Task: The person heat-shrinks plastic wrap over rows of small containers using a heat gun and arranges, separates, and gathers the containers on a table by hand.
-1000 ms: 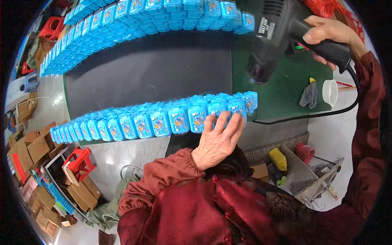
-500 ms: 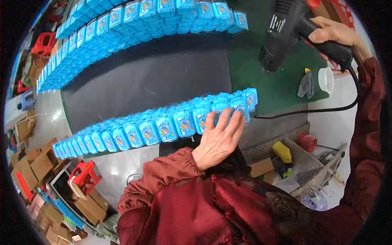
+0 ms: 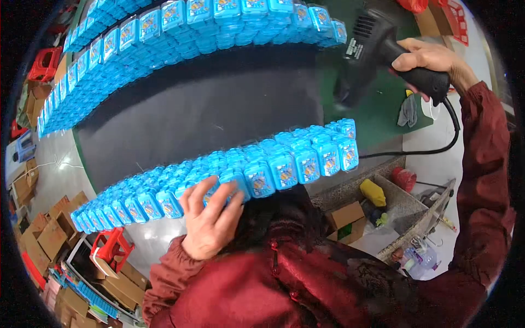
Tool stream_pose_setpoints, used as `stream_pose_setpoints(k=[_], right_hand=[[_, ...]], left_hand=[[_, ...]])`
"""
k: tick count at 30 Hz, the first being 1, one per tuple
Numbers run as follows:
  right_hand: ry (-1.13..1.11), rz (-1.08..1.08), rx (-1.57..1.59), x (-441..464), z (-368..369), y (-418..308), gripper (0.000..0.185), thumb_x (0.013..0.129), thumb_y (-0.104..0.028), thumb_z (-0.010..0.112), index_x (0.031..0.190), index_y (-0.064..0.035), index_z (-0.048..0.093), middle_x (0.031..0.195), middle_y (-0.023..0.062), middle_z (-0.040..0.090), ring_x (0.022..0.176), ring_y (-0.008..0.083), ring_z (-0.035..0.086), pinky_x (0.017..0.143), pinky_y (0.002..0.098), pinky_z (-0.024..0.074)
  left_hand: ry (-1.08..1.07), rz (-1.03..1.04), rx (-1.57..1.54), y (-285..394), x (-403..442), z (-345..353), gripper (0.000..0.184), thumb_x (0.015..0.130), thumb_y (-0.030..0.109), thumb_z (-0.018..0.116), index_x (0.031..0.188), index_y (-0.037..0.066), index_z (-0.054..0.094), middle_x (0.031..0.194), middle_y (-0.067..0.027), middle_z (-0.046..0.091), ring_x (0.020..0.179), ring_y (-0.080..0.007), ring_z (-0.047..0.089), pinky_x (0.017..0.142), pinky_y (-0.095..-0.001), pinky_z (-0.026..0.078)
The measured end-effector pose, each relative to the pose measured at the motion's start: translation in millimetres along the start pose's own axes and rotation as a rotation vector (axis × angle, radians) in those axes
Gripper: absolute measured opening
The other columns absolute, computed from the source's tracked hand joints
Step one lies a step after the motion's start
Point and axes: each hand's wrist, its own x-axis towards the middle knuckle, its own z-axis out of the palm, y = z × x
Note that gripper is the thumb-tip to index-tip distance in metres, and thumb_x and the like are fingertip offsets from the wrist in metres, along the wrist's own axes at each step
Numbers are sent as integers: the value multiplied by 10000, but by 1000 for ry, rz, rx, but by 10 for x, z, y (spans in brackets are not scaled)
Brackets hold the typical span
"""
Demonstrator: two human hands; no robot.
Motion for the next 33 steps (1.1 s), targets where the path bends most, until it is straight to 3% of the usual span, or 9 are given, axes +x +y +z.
stream_pose_setpoints(k=[4, 7, 9, 14, 20, 24, 29, 33], right_hand=[[-176, 64, 329, -90, 347, -596, 291, 750, -239, 576, 847, 9, 458, 520, 106, 508, 307, 161, 448, 263, 239, 392], [-57, 92, 215, 50, 316, -473, 291, 752, -239, 578, 851, 7, 459, 523, 104, 509, 313, 163, 455, 271, 238, 396], [69, 103, 95, 133, 285, -439, 290, 754, -240, 580, 855, 5, 461, 526, 101, 510, 319, 166, 462, 280, 238, 400], [-121, 183, 330, 174, 427, -687, 286, 754, -238, 587, 862, -5, 461, 553, 84, 519, 344, 152, 471, 298, 225, 388], [-266, 159, 364, 297, 562, -974, 269, 761, -231, 586, 874, -21, 464, 588, 65, 522, 378, 141, 476, 325, 220, 378], [-106, 153, -126, 388, 473, -667, 241, 771, -220, 566, 878, -33, 458, 626, 53, 520, 415, 134, 476, 360, 226, 379], [-243, 155, 219, 387, 826, -1163, 229, 777, -223, 543, 874, -37, 450, 640, 58, 520, 427, 140, 472, 375, 242, 390], [-203, 167, 177, 452, 871, -1199, 237, 779, -235, 544, 879, -43, 448, 641, 55, 519, 429, 140, 472, 381, 238, 389]], left_hand=[[9, -133, 29, -167, -241, -142, 298, 675, 94, 636, 972, 97, 604, 1068, -67, 562, 1034, -298, 474, 843, -419, 361], [65, -239, 51, -307, -482, -271, 336, 686, 85, 625, 1020, 99, 591, 1112, -101, 541, 1081, -309, 444, 897, -440, 345], [134, -351, 236, -383, -616, -345, 390, 701, 69, 608, 1087, 99, 563, 1174, -132, 502, 1140, -323, 399, 958, -465, 309], [252, -471, 425, -556, -702, -428, 436, 704, 47, 602, 1132, 94, 537, 1224, -138, 466, 1176, -334, 371, 994, -475, 279], [287, -524, 495, -693, -708, -463, 450, 704, 29, 602, 1145, 85, 532, 1232, -132, 463, 1192, -333, 358, 1001, -474, 274], [335, -606, 505, -753, -735, -529, 458, 707, 19, 599, 1154, 87, 529, 1234, -130, 462, 1189, -326, 362, 1004, -476, 272], [356, -617, 497, -820, -759, -565, 448, 721, 23, 594, 1159, 87, 527, 1237, -127, 463, 1188, -320, 364, 1010, -474, 269], [346, -611, 538, -882, -806, -605, 444, 725, 24, 592, 1160, 89, 529, 1238, -124, 464, 1188, -316, 365, 1012, -470, 268]])
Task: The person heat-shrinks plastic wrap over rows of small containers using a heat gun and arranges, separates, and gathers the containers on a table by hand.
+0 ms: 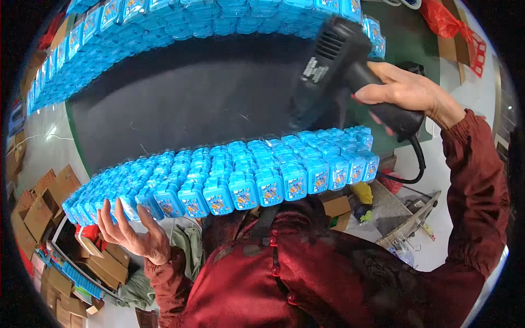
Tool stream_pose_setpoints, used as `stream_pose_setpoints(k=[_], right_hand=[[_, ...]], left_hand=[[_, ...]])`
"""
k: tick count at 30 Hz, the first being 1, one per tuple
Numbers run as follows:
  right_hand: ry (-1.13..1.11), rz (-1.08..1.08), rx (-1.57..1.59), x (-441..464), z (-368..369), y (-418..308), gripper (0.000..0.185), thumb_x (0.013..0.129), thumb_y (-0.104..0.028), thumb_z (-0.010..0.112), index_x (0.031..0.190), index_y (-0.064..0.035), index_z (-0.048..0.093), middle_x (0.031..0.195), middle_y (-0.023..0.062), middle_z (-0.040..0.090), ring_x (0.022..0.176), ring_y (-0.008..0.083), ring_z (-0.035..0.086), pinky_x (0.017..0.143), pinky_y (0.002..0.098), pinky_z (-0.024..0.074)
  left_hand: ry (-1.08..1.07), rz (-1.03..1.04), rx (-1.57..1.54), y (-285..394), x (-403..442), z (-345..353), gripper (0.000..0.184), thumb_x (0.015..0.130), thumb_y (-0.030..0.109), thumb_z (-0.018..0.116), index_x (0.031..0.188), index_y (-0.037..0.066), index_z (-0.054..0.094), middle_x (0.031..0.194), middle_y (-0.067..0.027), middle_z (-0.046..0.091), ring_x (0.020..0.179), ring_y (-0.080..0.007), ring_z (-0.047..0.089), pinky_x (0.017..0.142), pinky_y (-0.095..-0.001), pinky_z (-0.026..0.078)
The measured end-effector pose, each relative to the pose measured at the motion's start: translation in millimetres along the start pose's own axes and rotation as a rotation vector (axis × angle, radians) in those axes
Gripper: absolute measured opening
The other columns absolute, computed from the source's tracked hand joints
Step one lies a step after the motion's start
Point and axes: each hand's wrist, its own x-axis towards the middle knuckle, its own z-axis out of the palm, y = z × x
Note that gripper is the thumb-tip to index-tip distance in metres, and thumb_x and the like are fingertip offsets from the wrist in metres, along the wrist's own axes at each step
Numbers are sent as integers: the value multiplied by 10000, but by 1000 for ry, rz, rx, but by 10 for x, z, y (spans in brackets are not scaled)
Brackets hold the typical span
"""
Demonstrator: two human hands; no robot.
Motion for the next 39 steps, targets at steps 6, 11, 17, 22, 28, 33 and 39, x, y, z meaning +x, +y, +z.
stream_pose_setpoints(k=[6, 11, 17, 22, 28, 33, 39], right_hand=[[172, -30, -295, 232, -325, 480, 247, 783, -254, 553, 879, -53, 447, 617, 52, 514, 409, 150, 471, 376, 239, 388], [-1, -47, 22, 110, 50, -98, 252, 770, -251, 555, 874, -52, 441, 612, 53, 510, 409, 157, 479, 375, 242, 387], [24, 39, -77, 126, 45, -219, 271, 745, -247, 567, 884, -51, 441, 631, 57, 511, 434, 154, 492, 383, 239, 392], [112, 72, -191, 60, -373, 306, 271, 746, -235, 565, 896, -40, 451, 642, 55, 511, 440, 147, 494, 389, 242, 412], [206, 89, 40, -417, -504, 768, 261, 754, -220, 549, 909, -28, 462, 645, 66, 516, 423, 136, 479, 355, 243, 409], [264, -5, 165, -799, -612, 1309, 266, 767, -218, 544, 918, -14, 464, 625, 76, 519, 387, 133, 460, 320, 235, 389], [496, -226, 365, -1303, -657, 2392, 295, 807, -236, 523, 956, 9, 452, 557, 65, 495, 329, 118, 411, 285, 204, 344]], left_hand=[[4, -20, 19, -114, -33, 7, 437, 729, 23, 589, 1157, 92, 533, 1238, -119, 468, 1188, -310, 368, 1017, -464, 266], [26, -37, 13, -126, -26, 9, 435, 731, 18, 588, 1156, 92, 535, 1238, -117, 469, 1187, -307, 370, 1018, -457, 268], [39, -97, 27, -174, -88, -17, 441, 728, 10, 590, 1158, 93, 535, 1240, -111, 469, 1182, -309, 378, 1019, -455, 270], [29, -116, 0, -46, -98, -59, 443, 725, -8, 578, 1155, 87, 534, 1230, -130, 470, 1169, -303, 388, 995, -443, 300], [-122, -86, -637, 580, 232, -258, 409, 688, -60, 555, 1093, -7, 541, 1135, -183, 518, 1006, -295, 496, 889, -405, 385], [-478, 128, -933, 1198, 501, -402, 357, 668, -63, 588, 1024, -51, 560, 1040, -180, 558, 856, -295, 547, 790, -355, 437], [-820, 380, -1003, 2206, 518, -542, 340, 690, -42, 612, 1023, -66, 547, 1025, -189, 555, 821, -300, 554, 727, -318, 457]])
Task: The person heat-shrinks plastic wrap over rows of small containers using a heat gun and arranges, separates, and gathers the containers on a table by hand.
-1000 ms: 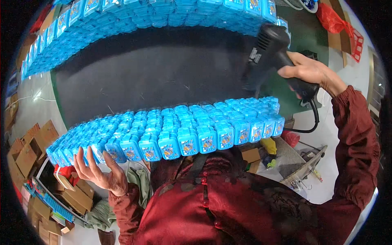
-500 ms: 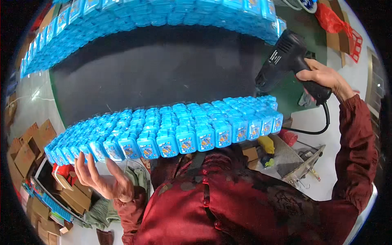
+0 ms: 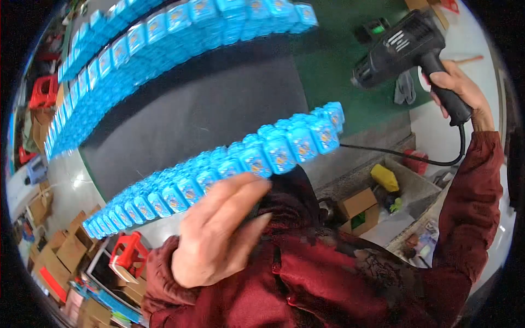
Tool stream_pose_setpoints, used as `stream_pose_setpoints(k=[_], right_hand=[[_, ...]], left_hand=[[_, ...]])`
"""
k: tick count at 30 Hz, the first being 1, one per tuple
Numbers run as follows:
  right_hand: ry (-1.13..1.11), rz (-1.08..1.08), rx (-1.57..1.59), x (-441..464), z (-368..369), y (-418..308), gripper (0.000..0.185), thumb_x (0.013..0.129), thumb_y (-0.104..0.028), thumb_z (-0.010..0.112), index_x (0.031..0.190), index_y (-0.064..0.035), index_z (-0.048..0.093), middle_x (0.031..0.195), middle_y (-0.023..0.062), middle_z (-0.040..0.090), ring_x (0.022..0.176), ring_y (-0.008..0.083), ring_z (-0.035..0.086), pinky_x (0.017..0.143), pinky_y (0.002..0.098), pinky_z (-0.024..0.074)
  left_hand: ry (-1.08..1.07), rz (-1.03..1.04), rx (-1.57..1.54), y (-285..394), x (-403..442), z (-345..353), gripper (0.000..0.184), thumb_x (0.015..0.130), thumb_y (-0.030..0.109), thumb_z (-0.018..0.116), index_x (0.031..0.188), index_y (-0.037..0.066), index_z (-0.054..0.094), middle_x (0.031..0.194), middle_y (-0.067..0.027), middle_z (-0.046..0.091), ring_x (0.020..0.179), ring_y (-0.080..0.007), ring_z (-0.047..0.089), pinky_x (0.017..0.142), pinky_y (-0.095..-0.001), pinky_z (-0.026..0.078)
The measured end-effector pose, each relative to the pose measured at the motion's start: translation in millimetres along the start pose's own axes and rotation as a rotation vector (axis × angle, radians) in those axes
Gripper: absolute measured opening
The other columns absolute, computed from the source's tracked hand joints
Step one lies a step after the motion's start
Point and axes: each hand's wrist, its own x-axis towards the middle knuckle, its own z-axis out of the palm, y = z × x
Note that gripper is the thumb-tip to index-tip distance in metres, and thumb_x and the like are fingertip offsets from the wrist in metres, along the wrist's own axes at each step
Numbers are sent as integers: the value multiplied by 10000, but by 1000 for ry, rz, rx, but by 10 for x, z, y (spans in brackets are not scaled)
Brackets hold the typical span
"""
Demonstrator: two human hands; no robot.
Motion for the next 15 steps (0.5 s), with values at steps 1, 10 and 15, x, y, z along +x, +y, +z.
stream_pose_setpoints(k=[1, 10, 15], right_hand=[[56, -44, 51, -103, -102, 180, 324, 816, -245, 510, 992, 20, 451, 551, 60, 484, 325, 109, 396, 280, 197, 334], [223, -279, 837, -1266, -79, 1736, 417, 924, -259, 360, 1169, 76, 391, 584, 42, 458, 306, 74, 327, 296, 173, 326], [167, -665, 1509, -1551, 117, 2220, 431, 930, -208, 346, 1219, 100, 260, 618, 27, 433, 312, 54, 340, 252, 176, 285]], left_hand=[[-88, 24, -116, 60, 100, 178, 364, 692, -48, 601, 1050, -51, 540, 1067, -178, 548, 811, -259, 547, 688, -301, 458], [-494, 359, -108, 213, 838, 2330, 747, 696, 34, 630, 1325, -23, 231, 1338, -214, 291, 1214, -362, 346, 935, -408, 360], [-548, 620, -125, 513, 928, 3481, 787, 672, 101, 665, 1325, 18, 234, 1303, -196, 367, 1263, -303, 315, 906, -455, 321]])
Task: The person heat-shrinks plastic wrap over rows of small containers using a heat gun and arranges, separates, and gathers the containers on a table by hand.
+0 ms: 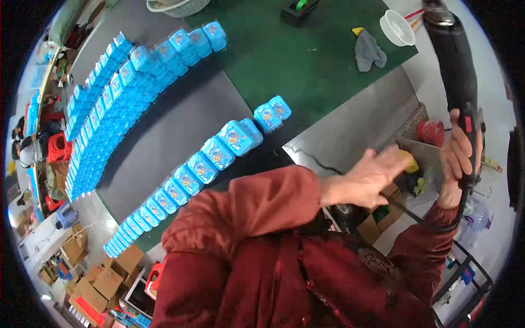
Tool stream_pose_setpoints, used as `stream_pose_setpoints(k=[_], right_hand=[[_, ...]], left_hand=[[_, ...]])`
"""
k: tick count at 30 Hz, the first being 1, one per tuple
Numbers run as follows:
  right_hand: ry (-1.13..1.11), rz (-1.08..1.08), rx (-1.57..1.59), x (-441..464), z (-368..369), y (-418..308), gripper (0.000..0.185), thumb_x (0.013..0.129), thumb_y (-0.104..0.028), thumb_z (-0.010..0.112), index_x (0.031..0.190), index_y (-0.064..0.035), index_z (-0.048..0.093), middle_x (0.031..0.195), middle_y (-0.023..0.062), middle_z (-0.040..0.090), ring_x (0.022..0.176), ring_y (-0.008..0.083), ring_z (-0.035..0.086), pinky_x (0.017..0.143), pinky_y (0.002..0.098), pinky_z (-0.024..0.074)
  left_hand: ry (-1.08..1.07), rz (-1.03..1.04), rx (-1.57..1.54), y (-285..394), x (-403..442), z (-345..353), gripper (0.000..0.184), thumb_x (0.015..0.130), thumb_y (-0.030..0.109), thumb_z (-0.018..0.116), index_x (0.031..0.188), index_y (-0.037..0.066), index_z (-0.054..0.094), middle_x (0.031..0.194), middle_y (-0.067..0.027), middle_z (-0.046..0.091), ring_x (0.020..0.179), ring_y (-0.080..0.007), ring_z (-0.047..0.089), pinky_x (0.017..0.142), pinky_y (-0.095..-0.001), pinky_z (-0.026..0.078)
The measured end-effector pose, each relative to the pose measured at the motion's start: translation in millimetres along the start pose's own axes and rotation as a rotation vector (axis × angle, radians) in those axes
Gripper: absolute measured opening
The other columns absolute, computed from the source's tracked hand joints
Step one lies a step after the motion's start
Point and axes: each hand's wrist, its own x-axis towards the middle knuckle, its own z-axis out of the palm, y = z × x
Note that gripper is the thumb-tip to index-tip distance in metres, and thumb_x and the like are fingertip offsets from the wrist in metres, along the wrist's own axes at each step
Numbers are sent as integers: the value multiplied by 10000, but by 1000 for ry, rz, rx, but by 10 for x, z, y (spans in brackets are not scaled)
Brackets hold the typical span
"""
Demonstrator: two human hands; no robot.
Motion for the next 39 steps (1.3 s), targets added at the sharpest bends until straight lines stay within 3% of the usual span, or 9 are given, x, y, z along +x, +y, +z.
stream_pose_setpoints(k=[2, 7, 10, 12, 15, 20, 24, 30, 39], right_hand=[[-89, -16, 290, -68, -100, -77, 447, 923, -192, 366, 1230, 111, 245, 632, 26, 422, 340, 45, 365, 264, 181, 300], [-139, -163, 556, -130, -279, -678, 431, 900, -106, 366, 1229, 131, 219, 651, 18, 425, 358, 58, 386, 256, 175, 270], [-190, -254, 622, -132, -164, -1044, 471, 907, -127, 368, 1250, 144, 192, 678, 38, 427, 362, 68, 382, 273, 166, 280], [-226, -350, 439, -82, 185, -1072, 467, 803, -213, 621, 1115, 35, 377, 667, 1, 539, 525, 99, 523, 399, 198, 362], [662, -888, -757, -156, -141, -1780, 411, 819, -160, 587, 1115, 34, 378, 667, -6, 530, 529, 82, 517, 400, 198, 334], [232, -1033, 24, 301, 884, -994, 411, 817, -169, 585, 1107, 38, 379, 664, -7, 528, 507, 80, 514, 388, 195, 334], [615, -1225, 436, 567, 1334, -645, 412, 814, -176, 583, 1100, 41, 380, 662, -8, 527, 490, 78, 511, 378, 192, 334], [-420, -168, 80, 677, 806, -732, 402, 819, -169, 565, 1103, 42, 375, 673, -3, 538, 474, 69, 522, 361, 182, 360], [-289, -236, 404, -56, 652, -291, 422, 809, -159, 586, 1108, 41, 365, 686, 0, 542, 515, 76, 541, 377, 186, 363]], left_hand=[[-571, -98, -170, 41, 152, 190, 513, 684, 97, 652, 1152, 38, 449, 1086, -137, 566, 1116, -248, 477, 878, -407, 323], [-297, -307, -270, -523, 66, 637, 58, 709, 52, 595, 705, 103, 623, 708, 42, 643, 621, -185, 553, 782, -345, 323], [-316, -405, 255, -883, 281, 455, 69, 765, 137, 593, 780, 146, 659, 765, 56, 650, 684, -206, 571, 814, -392, 336], [-311, -531, 294, -1017, 484, 274, 169, 807, 226, 525, 783, 122, 656, 755, 14, 648, 679, -211, 572, 769, -399, 371], [-301, -789, 354, -1158, 780, -85, 430, 893, 403, 390, 790, 75, 649, 737, -69, 643, 669, -219, 575, 679, -413, 441], [-178, -850, -234, -1230, 800, -504, 603, 885, 514, 313, 721, 7, 595, 644, -123, 606, 544, -201, 543, 462, -317, 430], [-96, -949, -384, -1178, 692, -573, 598, 879, 529, 319, 729, 12, 580, 640, -118, 605, 545, -186, 543, 429, -292, 398], [-201, -853, -512, -1104, 477, -396, 615, 878, 546, 309, 767, -4, 561, 660, -119, 611, 550, -182, 550, 422, -275, 362], [-324, -719, -565, -692, 180, -234, 565, 879, 503, 333, 718, 15, 568, 653, -112, 631, 527, -206, 563, 422, -301, 363]])
